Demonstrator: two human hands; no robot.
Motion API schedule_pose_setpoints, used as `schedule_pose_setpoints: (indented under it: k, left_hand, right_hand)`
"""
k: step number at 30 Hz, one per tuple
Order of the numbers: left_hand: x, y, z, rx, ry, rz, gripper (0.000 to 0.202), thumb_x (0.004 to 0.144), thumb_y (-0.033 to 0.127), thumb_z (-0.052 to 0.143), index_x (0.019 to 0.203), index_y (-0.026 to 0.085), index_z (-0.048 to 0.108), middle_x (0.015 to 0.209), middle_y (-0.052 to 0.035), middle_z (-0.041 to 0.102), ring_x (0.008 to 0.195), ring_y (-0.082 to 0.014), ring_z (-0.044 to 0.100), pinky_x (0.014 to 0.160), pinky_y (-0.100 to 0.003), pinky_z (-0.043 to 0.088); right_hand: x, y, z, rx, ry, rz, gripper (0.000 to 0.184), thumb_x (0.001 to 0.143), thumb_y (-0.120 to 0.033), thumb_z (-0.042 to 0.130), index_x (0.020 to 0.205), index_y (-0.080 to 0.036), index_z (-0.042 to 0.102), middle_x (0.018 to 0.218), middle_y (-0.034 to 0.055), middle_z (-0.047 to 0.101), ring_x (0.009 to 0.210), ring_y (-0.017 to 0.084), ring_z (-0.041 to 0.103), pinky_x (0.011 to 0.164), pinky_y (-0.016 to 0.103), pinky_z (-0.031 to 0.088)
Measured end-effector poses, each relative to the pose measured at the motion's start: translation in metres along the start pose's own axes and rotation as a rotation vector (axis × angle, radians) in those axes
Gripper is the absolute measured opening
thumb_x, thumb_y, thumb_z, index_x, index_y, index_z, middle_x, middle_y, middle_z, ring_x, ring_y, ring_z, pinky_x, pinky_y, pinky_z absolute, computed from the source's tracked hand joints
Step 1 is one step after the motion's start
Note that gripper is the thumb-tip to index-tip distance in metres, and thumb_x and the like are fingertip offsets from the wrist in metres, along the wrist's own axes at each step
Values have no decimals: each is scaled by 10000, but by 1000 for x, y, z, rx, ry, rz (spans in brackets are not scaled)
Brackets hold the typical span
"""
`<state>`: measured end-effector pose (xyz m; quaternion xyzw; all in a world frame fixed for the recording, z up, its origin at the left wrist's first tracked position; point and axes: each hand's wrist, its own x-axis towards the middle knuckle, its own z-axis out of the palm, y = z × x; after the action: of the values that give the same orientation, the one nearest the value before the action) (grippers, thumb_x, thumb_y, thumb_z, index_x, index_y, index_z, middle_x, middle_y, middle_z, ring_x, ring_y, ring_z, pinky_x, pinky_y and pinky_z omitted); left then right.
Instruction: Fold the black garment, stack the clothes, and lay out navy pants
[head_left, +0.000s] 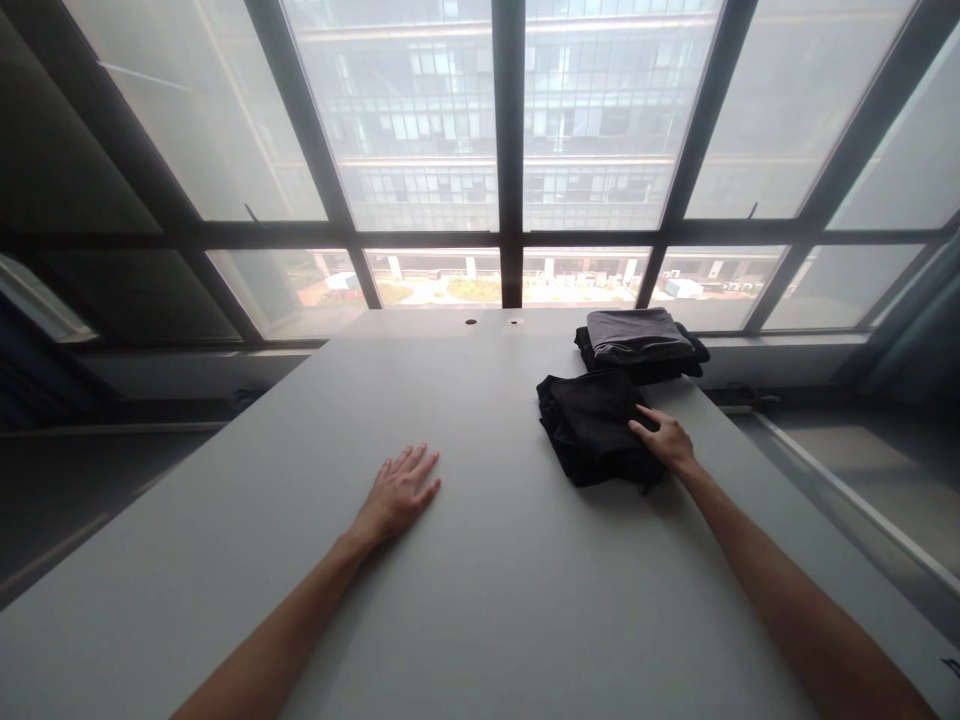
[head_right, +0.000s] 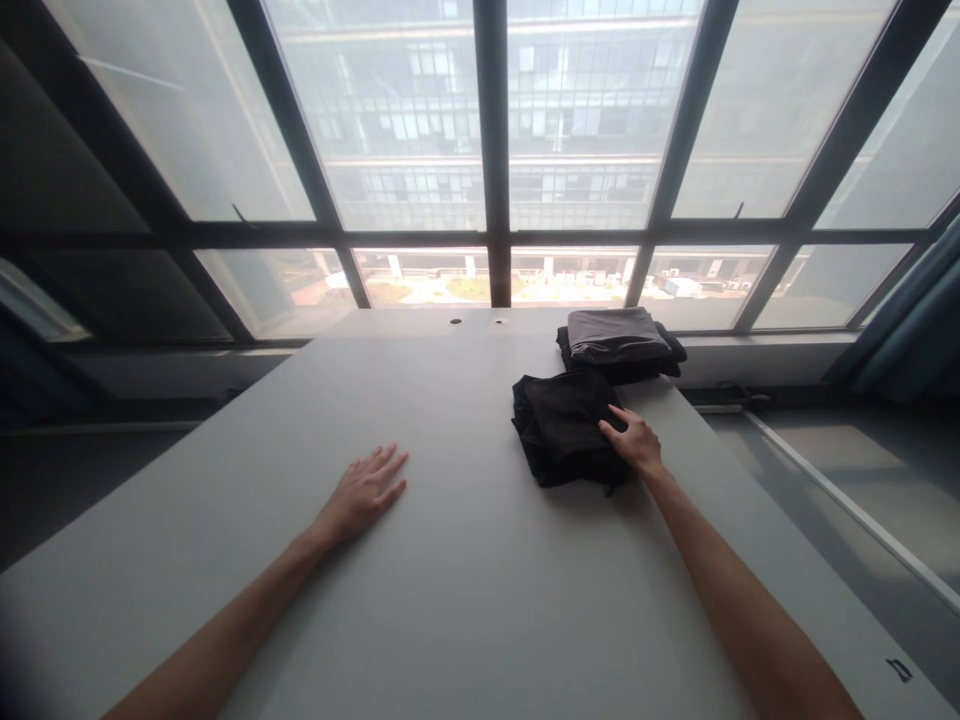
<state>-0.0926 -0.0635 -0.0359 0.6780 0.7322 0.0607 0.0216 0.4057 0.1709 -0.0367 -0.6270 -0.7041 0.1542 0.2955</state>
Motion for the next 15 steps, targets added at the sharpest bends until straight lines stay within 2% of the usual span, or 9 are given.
schedule_pose_setpoints:
  k: [4, 8, 12, 14, 15]
  left_hand:
    - [0, 1, -1, -2, -8, -9, 628, 1021, 546, 377, 1569, 248, 447, 1676, -88, 287, 1560, -319, 229, 1247, -556, 180]
    - [0, 0, 1, 2, 16, 2, 619, 1021, 546, 373, 1563, 258, 457, 1671, -84, 305, 1556, -322, 240, 1243, -564, 199]
    - [0, -3, 4, -14, 50, 18, 602, 1027, 543, 372, 1542, 255, 487, 1659, -87, 336, 1546, -333, 265, 1233, -589, 224]
    - [1, -5, 6, -57, 84, 14, 582, 1046, 520, 325, 1526, 244, 506, 1637, -92, 383, 1537, -320, 292, 1233, -584, 238]
    - [2, -5, 5, -85, 116, 5, 580, 1055, 506, 297, 1516, 230, 515, 1620, -100, 415, 1531, -311, 310, 1232, -575, 251]
  right_hand:
    - [-30, -47, 20, 3, -69, -75, 596, 916, -564, 551, 1418, -255, 640, 1530, 125, 514, 1373, 352, 522, 1124, 506, 428]
    - [-58, -81, 35, 102, -153, -181, 588, 901, -545, 586, 1416, -269, 642, 1576, 114, 460, 1429, 356, 456, 1157, 517, 386]
    - [-70, -93, 43, 432, -263, -316, 576, 886, -596, 609, 1341, -255, 698, 1544, 110, 504, 1452, 335, 429, 1201, 500, 326]
    - [-67, -92, 46, 652, -301, -301, 573, 884, -638, 605, 1288, -250, 721, 1442, 109, 609, 1389, 326, 509, 1161, 493, 389]
    - [-64, -91, 48, 767, -289, -242, 575, 877, -661, 602, 1244, -239, 735, 1363, 114, 665, 1313, 326, 579, 1100, 491, 455]
